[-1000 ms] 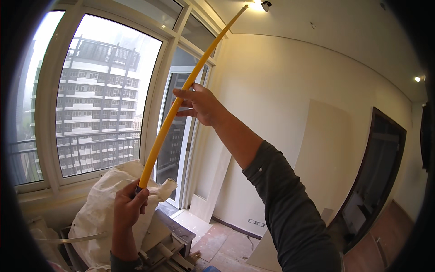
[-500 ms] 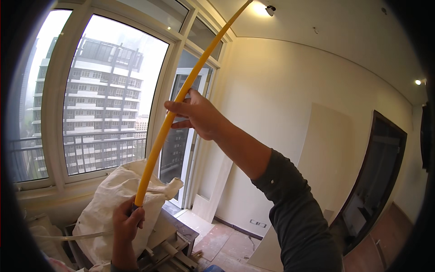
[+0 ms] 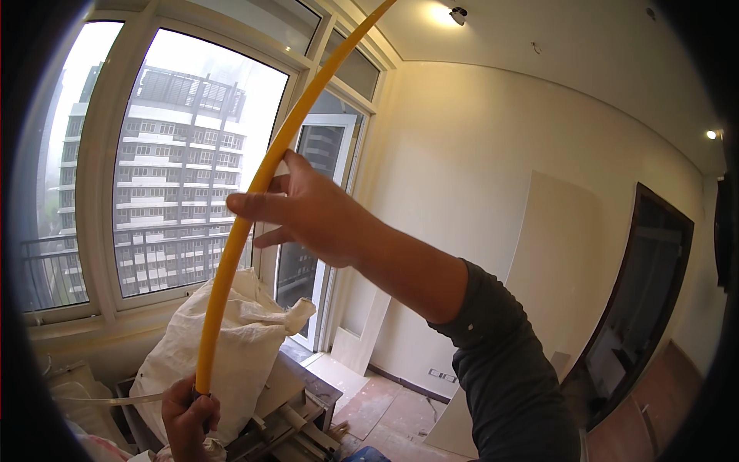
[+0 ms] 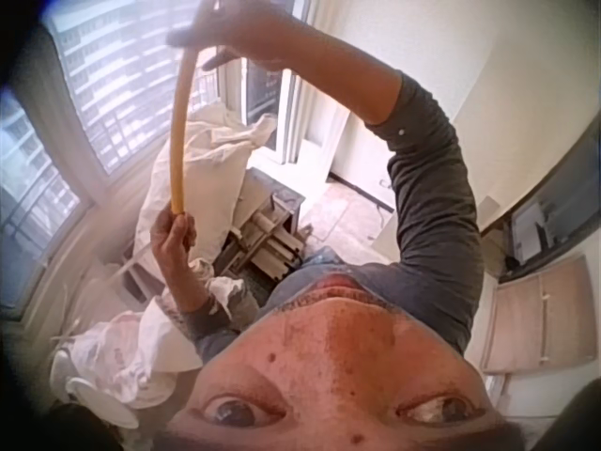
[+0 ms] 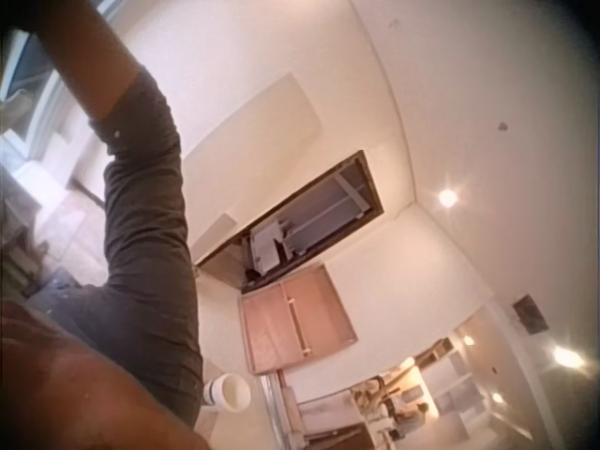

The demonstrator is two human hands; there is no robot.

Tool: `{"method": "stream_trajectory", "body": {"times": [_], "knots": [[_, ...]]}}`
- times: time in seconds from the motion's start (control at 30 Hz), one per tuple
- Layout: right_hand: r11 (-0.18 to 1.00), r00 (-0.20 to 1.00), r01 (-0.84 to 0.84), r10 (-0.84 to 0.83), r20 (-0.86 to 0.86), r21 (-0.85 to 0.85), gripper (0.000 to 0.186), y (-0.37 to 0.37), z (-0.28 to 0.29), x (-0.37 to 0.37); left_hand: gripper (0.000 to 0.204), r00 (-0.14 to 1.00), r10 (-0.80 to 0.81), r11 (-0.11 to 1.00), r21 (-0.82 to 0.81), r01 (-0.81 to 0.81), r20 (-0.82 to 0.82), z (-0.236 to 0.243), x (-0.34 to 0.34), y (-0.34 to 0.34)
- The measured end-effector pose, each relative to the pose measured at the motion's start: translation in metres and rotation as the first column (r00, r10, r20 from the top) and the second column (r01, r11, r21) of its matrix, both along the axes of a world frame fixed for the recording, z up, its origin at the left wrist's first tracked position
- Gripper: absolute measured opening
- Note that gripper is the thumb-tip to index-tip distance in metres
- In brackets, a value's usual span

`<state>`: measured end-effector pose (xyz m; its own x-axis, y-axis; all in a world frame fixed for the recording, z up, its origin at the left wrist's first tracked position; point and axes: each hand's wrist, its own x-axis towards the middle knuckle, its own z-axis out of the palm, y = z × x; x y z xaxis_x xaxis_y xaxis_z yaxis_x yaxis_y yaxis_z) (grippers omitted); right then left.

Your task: The person paints the ceiling using a paint roller attached to an extension pole, dips the paint roller into a bucket of paint, and paints the ceiling again.

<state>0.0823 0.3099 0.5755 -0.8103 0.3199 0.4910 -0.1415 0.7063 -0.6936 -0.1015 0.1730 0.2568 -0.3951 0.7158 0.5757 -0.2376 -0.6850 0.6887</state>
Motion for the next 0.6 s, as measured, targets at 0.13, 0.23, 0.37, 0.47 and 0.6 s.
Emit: {"method": "stream_trajectory", "body": {"times": [0.13,0.23,0.37,0.47,0.6], "knots": [[0.996,0.998,0.047,-0.05,-0.041,-0.07,0.094,0.013,0.016,0.012,0.05,0.999,0.031,0.998,-0.053,-0.033,-0.037,0.031,0.016,0.006],[0.989,0.989,0.11,-0.119,-0.088,-0.1,0.079,0.031,0.031,0.026,0.051,0.997,0.011,0.997,-0.071,-0.016,-0.082,0.057,0.029,0.029],[0.98,0.974,0.177,-0.187,-0.127,-0.088,0.074,0.072,0.051,0.04,0.045,0.992,-0.02,0.997,-0.083,0.01,-0.122,0.085,0.045,0.064],[0.969,0.958,0.226,-0.24,-0.155,-0.103,0.072,0.089,0.059,0.041,0.043,0.991,-0.058,0.996,-0.071,0.05,-0.12,0.095,0.051,0.083],[0.965,0.95,0.237,-0.254,-0.179,-0.115,0.074,0.108,0.064,0.049,0.041,0.984,-0.114,0.992,-0.071,0.105,-0.136,0.104,0.058,0.107]]}}
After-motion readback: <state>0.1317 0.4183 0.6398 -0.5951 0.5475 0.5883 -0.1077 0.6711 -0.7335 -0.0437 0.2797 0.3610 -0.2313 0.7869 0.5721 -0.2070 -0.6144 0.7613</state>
